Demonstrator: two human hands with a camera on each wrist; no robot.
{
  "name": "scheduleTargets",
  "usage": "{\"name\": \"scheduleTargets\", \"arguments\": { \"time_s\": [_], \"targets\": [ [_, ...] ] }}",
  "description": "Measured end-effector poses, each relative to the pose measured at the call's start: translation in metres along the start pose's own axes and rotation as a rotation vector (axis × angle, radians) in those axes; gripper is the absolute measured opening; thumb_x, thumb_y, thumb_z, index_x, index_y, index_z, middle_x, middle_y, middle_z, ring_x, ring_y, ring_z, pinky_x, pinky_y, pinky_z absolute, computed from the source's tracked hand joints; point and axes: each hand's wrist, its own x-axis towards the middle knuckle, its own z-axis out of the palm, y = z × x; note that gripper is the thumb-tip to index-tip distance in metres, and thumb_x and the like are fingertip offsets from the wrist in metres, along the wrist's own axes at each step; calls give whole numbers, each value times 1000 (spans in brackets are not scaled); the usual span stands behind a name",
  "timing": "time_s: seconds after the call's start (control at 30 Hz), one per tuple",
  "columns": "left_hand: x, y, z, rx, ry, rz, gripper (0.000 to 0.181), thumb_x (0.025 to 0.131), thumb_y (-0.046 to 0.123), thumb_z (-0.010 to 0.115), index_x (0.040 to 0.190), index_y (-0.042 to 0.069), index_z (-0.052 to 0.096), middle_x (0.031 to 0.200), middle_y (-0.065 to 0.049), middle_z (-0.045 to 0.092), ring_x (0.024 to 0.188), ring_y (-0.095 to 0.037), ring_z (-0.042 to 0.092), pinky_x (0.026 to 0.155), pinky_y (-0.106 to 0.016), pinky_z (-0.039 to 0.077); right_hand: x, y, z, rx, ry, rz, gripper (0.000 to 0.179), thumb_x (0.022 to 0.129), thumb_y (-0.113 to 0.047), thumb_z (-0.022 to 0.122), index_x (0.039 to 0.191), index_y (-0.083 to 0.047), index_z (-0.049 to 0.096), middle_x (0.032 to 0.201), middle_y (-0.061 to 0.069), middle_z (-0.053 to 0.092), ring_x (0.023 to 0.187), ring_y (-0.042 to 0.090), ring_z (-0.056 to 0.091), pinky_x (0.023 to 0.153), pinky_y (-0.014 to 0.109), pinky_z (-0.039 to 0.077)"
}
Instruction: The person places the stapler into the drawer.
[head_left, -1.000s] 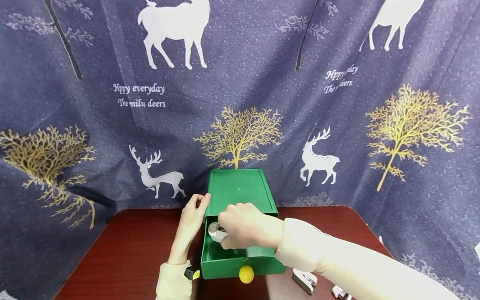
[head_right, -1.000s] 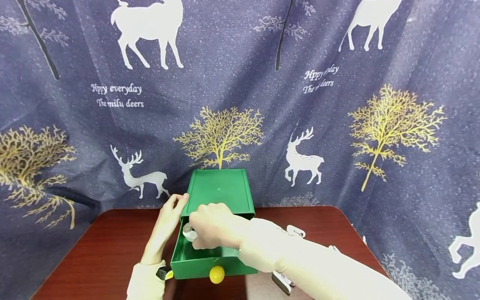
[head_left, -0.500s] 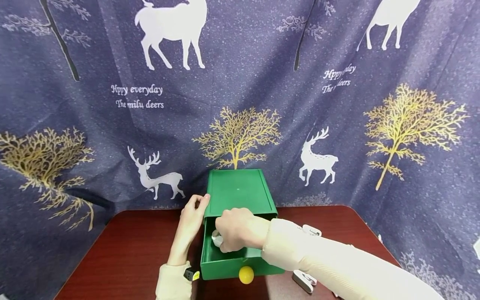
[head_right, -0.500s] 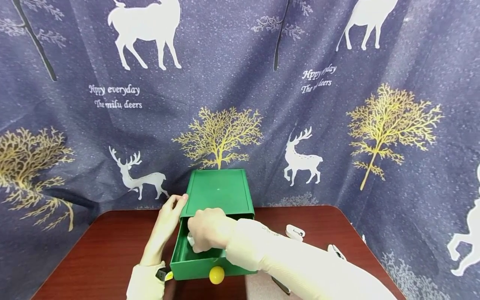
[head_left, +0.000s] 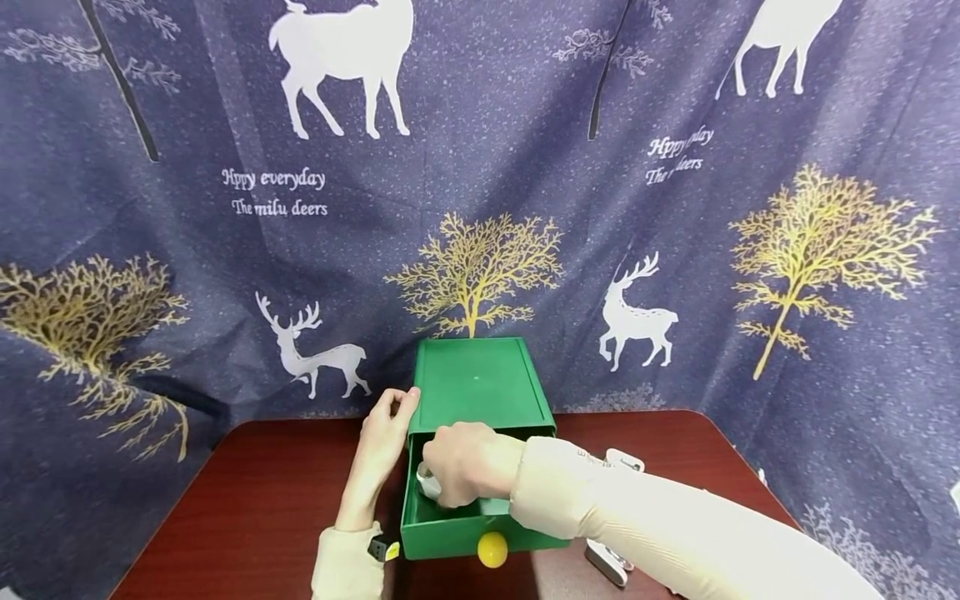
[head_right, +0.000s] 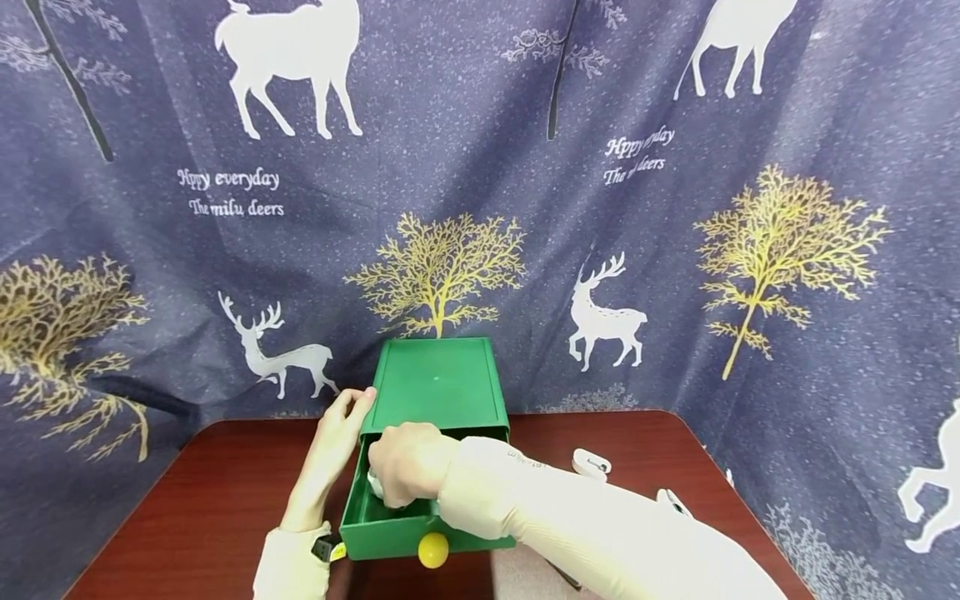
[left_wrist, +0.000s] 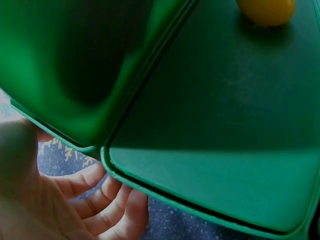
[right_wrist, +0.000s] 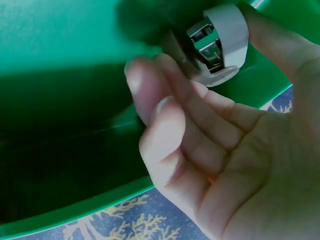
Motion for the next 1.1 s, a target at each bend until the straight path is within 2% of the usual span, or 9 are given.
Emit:
{"name": "scheduleTargets", "arguments": {
  "time_s": [0.17, 0.3, 0.4, 0.53, 0.7, 0.83, 0.97, 1.1],
  "targets": [
    [1, -1, 0, 26, 20, 17, 48, 95, 60, 50, 101, 13, 61, 73, -4, 53, 63, -19, 52, 63, -33, 41, 1, -2, 1, -55, 34, 2, 17, 81, -38, 79, 82, -26, 67, 78, -6, 59, 68, 12, 57, 59, 29, 49],
    [1, -2, 1, 17, 20, 14, 48, 95, 60, 50, 100, 14, 61, 72, -5, 54, 61, -21, 53, 62, -33, 43, -2, -1, 0, -72, 63, -6, 27, 77, -48, 81, 81, -25, 68, 79, -8, 62, 70, 12, 60, 60, 28, 51],
    [1, -1, 1, 18, 17, 15, 49, 95, 61, 50, 101, 14, 61, 72, -5, 55, 60, -21, 53, 62, -34, 43, -7, 1, -4, -60, 69, -14, 31, 75, -53, 80, 78, -25, 66, 73, -8, 59, 66, 11, 58, 59, 27, 49],
    [1, -1, 0, 40, 25, 28, 49, 96, 61, 49, 101, 13, 62, 79, -5, 56, 70, -21, 53, 68, -34, 42, -15, 8, -11, -51, 66, -14, 40, 75, -60, 76, 74, -24, 61, 68, -8, 53, 61, 11, 54, 58, 28, 48],
    [1, -3, 1, 49, 34, 33, 48, 96, 60, 49, 101, 14, 62, 81, -5, 57, 74, -22, 53, 69, -34, 42, -27, 19, -15, -50, 60, -39, 37, 80, -61, 71, 85, -25, 62, 71, -8, 53, 63, 11, 54, 59, 31, 46],
    [1, -3, 1, 47, 33, 32, 48, 96, 60, 49, 101, 14, 62, 82, -4, 59, 71, -21, 56, 69, -34, 44, -39, 31, -16, 4, 67, -86, 34, 84, -57, 69, 98, -27, 64, 80, -10, 57, 70, 12, 58, 60, 33, 45],
    [1, -1, 2, 36, 33, 33, 47, 96, 60, 49, 101, 14, 62, 81, -4, 60, 68, -21, 57, 68, -35, 46, -55, 44, -18, 40, 181, -105, 36, 87, -53, 68, 109, -25, 66, 91, -8, 62, 79, 14, 62, 64, 37, 50],
    [1, -1, 2, 43, 45, 41, 45, 97, 57, 50, 101, 14, 62, 79, -4, 58, 69, -20, 57, 68, -35, 45, -72, 56, -16, 68, 363, -112, 34, 88, -47, 69, 111, -22, 67, 85, -7, 60, 76, 14, 61, 61, 38, 51]
  ]
}}
